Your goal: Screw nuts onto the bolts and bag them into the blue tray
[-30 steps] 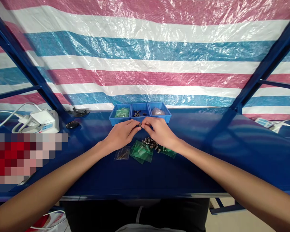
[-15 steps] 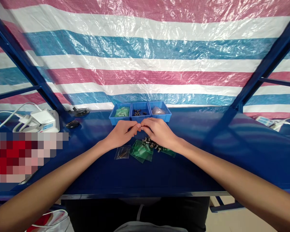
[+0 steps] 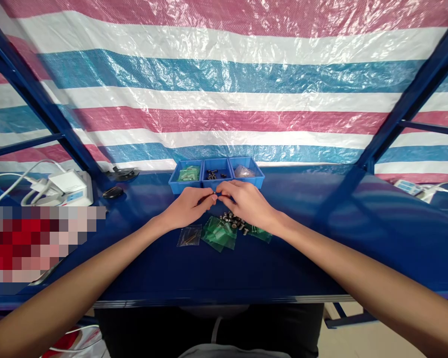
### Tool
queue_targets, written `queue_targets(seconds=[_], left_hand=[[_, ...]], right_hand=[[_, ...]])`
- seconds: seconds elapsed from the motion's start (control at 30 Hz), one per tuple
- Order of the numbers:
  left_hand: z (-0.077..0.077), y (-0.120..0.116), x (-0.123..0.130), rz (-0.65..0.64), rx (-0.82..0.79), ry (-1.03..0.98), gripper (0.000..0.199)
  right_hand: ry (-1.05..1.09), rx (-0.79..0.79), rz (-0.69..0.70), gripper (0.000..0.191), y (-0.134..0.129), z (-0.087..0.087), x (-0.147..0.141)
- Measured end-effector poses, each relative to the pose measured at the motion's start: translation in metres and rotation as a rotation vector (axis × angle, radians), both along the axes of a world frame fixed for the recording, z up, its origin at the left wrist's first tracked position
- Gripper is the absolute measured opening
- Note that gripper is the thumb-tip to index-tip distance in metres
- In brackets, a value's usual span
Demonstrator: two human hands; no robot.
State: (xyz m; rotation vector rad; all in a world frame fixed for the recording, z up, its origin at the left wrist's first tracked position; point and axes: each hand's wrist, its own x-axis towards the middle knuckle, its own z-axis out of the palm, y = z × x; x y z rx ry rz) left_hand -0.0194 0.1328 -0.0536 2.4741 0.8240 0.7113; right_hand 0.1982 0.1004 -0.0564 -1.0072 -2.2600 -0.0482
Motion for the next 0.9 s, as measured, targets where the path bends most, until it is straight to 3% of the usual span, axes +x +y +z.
queue_targets(seconds=[0.2, 0.37, 0.47, 0.63, 0.77, 0.9], left_hand=[[0.0011, -0.0015, -0.0001, -0.039, -0.056, -0.022, 0.042], [0.0010, -0.0016, -0.0002, -0.042, -0.095, -0.062, 0.046], [0.0007, -0.0002, -0.0003, -0.007, 0.001, -0.077, 0.043], [0.0008, 0.0016, -0.0012, 0.036, 0.216, -0.129, 0.019], [-0.0004, 0.0011, -0.0020, 0.002, 0.277, -0.135, 0.020], [-0.0038, 0.0021, -0.0011, 0.048, 0.307, -0.144, 0.012]], right_hand=[[0.024, -0.002, 0.047, 0.019, -0.0010, 0.0036, -0.0007], [0.078, -0.092, 0.053, 0.018, -0.0021, 0.0062, -0.0019], [0.133, -0.162, 0.050, 0.015, -0.0032, 0.0060, -0.0041], [0.207, -0.248, -0.012, 0.020, -0.0054, 0.0077, -0.0073], [0.270, -0.345, -0.003, 0.021, -0.0054, 0.0089, -0.0079], [0.269, -0.331, -0.003, 0.024, -0.0046, 0.0077, -0.0080]])
